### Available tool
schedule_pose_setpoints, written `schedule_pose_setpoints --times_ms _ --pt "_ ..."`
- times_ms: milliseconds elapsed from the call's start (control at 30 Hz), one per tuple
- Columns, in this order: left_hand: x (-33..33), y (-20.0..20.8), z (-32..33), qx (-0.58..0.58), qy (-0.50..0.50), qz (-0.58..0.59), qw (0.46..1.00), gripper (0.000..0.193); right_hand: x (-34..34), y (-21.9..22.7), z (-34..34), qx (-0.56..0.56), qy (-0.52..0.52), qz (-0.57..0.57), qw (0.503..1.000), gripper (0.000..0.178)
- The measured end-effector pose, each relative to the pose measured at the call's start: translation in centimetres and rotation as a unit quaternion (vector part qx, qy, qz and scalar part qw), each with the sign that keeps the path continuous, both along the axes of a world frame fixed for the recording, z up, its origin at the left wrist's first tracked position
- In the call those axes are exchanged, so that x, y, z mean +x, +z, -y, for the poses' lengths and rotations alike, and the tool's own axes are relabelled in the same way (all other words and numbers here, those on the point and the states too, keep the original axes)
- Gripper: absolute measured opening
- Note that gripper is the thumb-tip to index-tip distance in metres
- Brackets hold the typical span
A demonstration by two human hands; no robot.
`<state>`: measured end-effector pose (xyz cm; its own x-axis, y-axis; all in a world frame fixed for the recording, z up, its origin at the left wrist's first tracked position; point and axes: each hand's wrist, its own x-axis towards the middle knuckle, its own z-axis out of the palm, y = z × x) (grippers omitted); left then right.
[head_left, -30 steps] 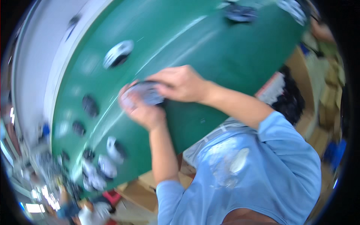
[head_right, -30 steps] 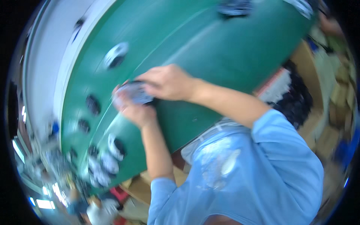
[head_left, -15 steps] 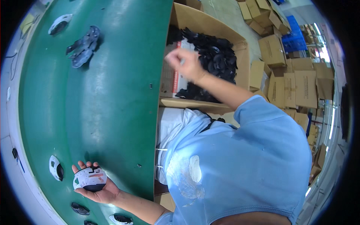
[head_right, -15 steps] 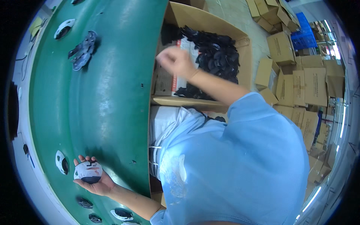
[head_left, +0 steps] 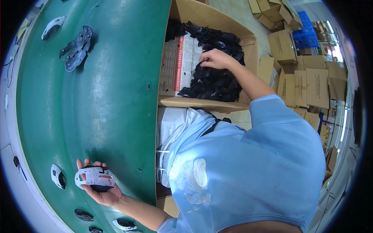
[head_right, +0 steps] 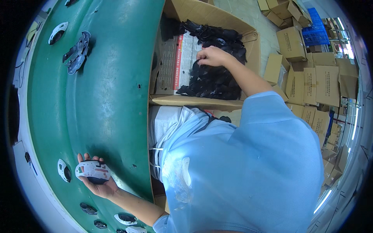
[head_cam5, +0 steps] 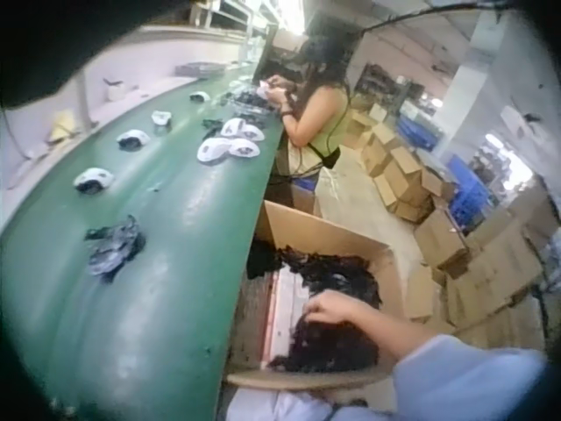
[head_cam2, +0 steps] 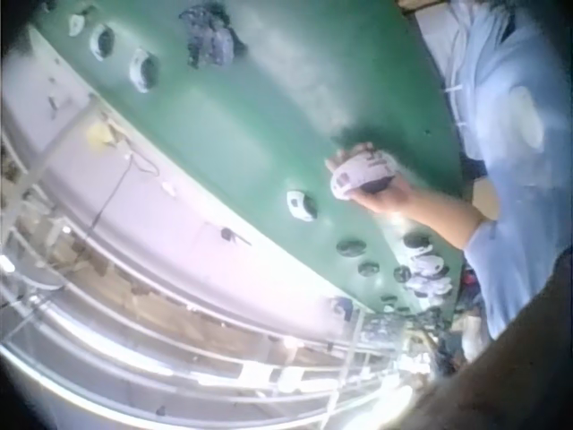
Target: The person assembles computer mice by taking plastic covers from a box, fitting and pressing them onto mouse bodies by hand, and placing the assembled parts on the work surface.
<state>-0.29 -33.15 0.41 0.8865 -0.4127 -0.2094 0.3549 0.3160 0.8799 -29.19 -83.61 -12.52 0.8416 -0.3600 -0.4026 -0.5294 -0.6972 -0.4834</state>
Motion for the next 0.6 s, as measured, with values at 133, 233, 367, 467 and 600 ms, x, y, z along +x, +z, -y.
schedule_pose_setpoints --times_ms 133,233,367,467,600 --pt "0.1 -0.3 -0.2 -0.005 -0.013 0.005 1.000 0.074 0.2 2.6 0.6 -0.078 -0.012 0.147 0.986 0.025" --pt "0.0 -0.8 -1.0 -0.020 -0.025 0.007 0.999 0.074 3.9 7.0 -2.3 -0.054 -0.047 0.175 0.982 0.023" --pt "-0.4 -2.0 -0.9 -0.023 -0.069 0.001 0.997 0.080 10.5 14.1 -8.7 -0.024 -0.024 0.305 0.952 0.018" --pt "-0.7 -2.1 0.6 -0.008 -0.047 -0.034 0.998 0.083 13.2 14.9 -9.9 -0.046 0.004 0.347 0.937 0.016" --pt "-0.6 -1.8 -1.6 0.030 -0.026 -0.033 0.999 0.082 14.3 12.1 -6.0 0.078 -0.104 0.320 0.938 0.014"
